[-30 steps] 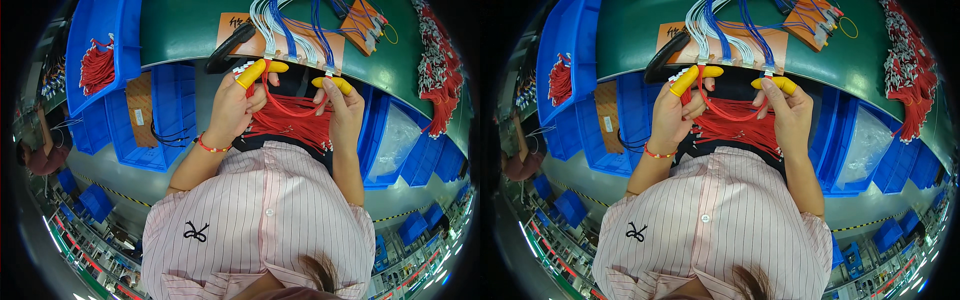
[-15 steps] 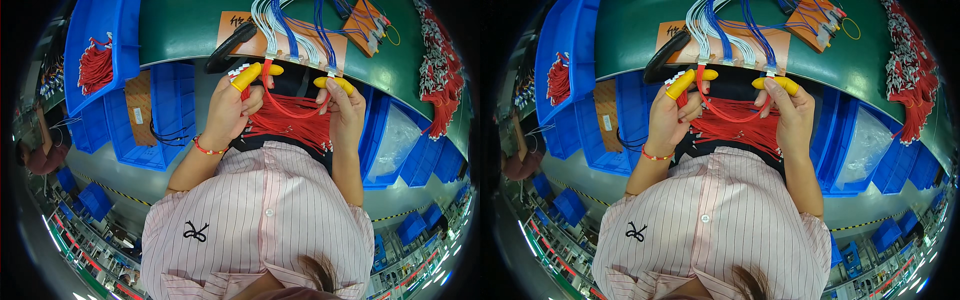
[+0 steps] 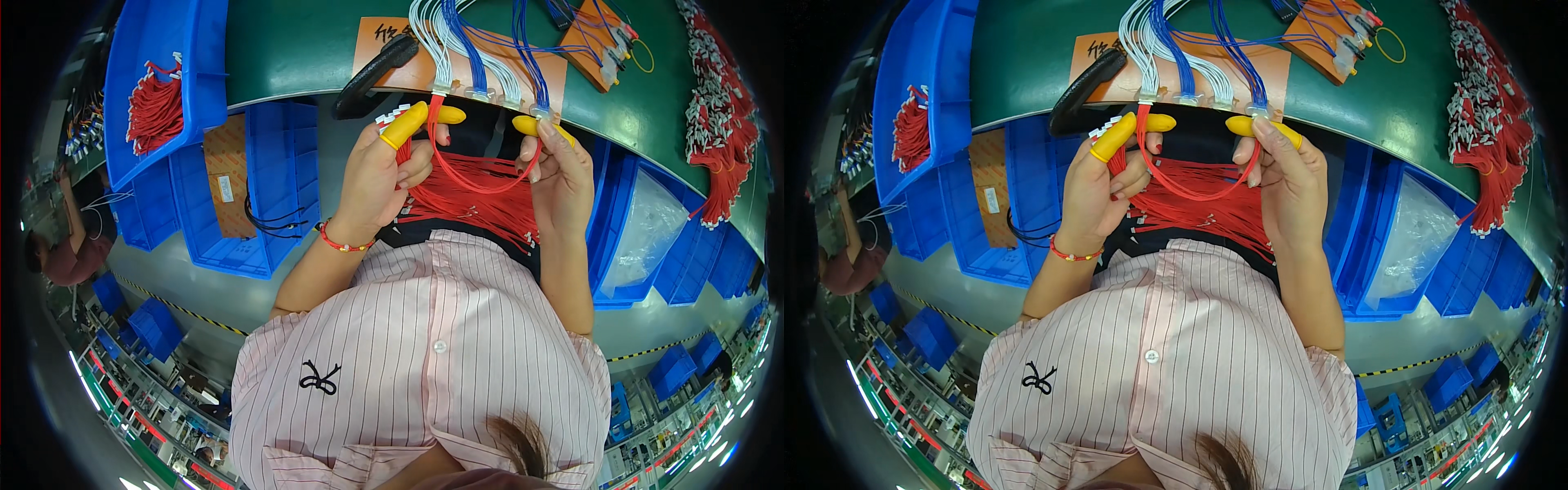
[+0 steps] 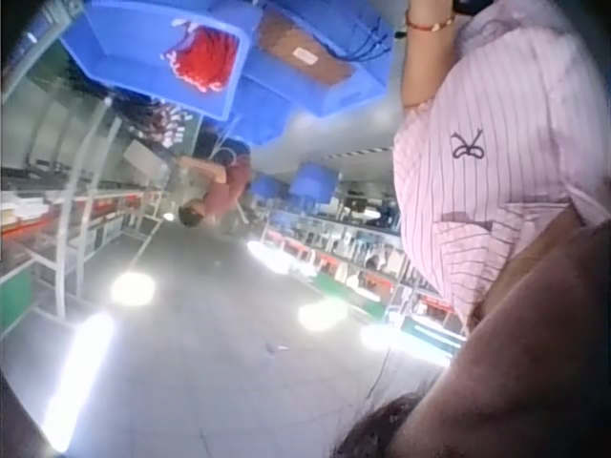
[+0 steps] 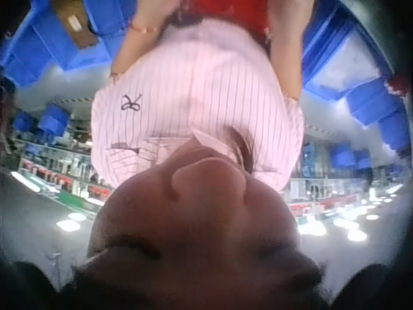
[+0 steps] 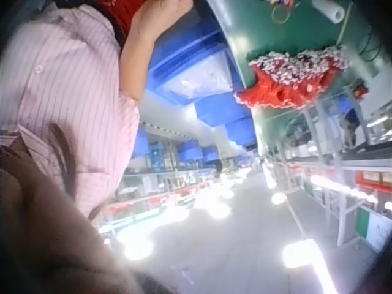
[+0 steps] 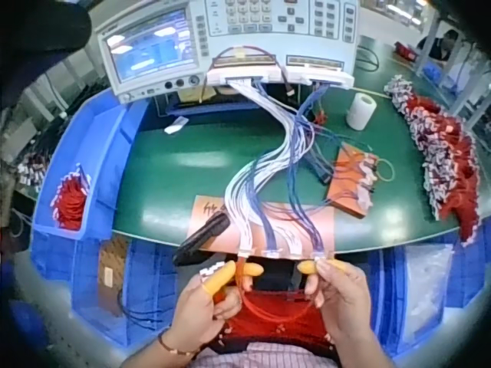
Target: Assembling or bundling multiple wires into harnesses or bundles at a production workbench.
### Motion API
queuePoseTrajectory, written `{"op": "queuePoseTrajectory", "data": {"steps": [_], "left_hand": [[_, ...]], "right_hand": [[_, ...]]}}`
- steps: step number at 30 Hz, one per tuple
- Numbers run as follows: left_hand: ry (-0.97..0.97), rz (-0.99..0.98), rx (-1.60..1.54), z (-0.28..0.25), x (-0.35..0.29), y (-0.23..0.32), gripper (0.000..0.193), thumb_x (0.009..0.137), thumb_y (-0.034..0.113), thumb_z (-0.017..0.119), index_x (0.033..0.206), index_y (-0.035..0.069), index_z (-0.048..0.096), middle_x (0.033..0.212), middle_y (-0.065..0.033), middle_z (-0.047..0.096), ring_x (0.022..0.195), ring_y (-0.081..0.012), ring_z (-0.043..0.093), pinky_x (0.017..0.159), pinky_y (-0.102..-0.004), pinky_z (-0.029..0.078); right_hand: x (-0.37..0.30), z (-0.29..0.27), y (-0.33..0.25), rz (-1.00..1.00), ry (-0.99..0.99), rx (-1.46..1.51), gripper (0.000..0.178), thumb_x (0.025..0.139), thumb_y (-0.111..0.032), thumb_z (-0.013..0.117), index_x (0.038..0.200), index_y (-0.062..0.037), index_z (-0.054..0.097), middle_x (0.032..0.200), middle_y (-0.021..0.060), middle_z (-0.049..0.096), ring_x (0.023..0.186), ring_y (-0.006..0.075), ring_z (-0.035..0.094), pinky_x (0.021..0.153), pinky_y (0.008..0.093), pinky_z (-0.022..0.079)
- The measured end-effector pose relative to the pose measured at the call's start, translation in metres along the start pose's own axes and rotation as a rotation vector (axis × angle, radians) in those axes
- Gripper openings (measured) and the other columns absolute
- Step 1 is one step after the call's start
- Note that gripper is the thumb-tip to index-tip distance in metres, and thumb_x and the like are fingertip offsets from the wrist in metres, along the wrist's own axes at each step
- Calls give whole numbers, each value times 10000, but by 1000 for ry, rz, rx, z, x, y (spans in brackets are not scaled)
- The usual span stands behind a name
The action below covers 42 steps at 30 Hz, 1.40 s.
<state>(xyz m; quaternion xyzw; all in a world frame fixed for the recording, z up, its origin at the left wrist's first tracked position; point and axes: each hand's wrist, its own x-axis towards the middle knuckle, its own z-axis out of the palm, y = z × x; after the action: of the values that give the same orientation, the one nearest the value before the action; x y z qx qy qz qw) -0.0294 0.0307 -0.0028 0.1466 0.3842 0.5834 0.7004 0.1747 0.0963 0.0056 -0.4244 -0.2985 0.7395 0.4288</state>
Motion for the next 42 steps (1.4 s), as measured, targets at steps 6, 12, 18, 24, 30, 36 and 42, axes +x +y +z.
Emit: {"op": "queuePoseTrajectory", "data": {"steps": [6, 12, 18, 24, 30, 36, 42], "left_hand": [[-3, 5, 20, 14, 2, 9, 362, 1023, 221, 369, 1143, -78, 535, 899, -76, 600, 440, -9, 280, 397, -178, 202], [-9, -22, 16, 16, 9, 10, 320, 1011, 220, 431, 1050, -36, 619, 804, -16, 597, 447, -1, 271, 398, -186, 188], [-4, 24, 57, 18, 13, 5, 283, 1014, 211, 437, 1036, -26, 590, 799, -28, 589, 474, -3, 320, 416, -172, 230], [7, 90, 49, 20, 10, 2, 258, 1009, 181, 437, 1026, -28, 588, 783, -26, 579, 479, -6, 324, 423, -171, 245], [67, 160, 94, 19, 8, -4, 248, 1002, 174, 443, 991, -26, 589, 737, -3, 535, 481, 0, 310, 423, -171, 235], [172, 180, 28, 30, 10, -6, 239, 989, 167, 464, 937, -20, 604, 691, 16, 519, 476, 1, 311, 426, -179, 236], [83, 115, 79, 21, 10, 1, 266, 1013, 197, 422, 980, -15, 579, 712, 1, 527, 473, -3, 312, 424, -169, 241]], "right_hand": [[4, -5, -3, 138, -135, 119, 346, 983, -242, 499, 1071, 66, 630, 836, 90, 656, 685, 120, 562, 661, 256, 452], [1, -26, 27, -162, -130, -706, 208, 930, -118, 580, 1079, 3, 659, 981, 83, 658, 854, 144, 602, 800, 273, 467], [11, 7, 59, -433, -352, -1175, 160, 792, -94, 688, 896, 2, 615, 902, 158, 583, 851, 330, 545, 747, 416, 439], [18, 5, 61, -565, -378, -1215, 125, 764, -72, 687, 827, 3, 607, 859, 153, 559, 838, 341, 528, 751, 422, 423], [14, 4, 61, -475, -347, -1123, 106, 765, -60, 671, 797, 5, 595, 815, 142, 557, 796, 313, 537, 716, 406, 427], [15, 4, 60, -446, -352, -1124, 86, 779, -58, 654, 800, 5, 599, 788, 143, 561, 775, 308, 547, 708, 402, 431], [13, 9, 53, -369, -322, -1161, 115, 806, -78, 646, 841, 22, 602, 806, 159, 586, 746, 316, 582, 685, 412, 454]]}}
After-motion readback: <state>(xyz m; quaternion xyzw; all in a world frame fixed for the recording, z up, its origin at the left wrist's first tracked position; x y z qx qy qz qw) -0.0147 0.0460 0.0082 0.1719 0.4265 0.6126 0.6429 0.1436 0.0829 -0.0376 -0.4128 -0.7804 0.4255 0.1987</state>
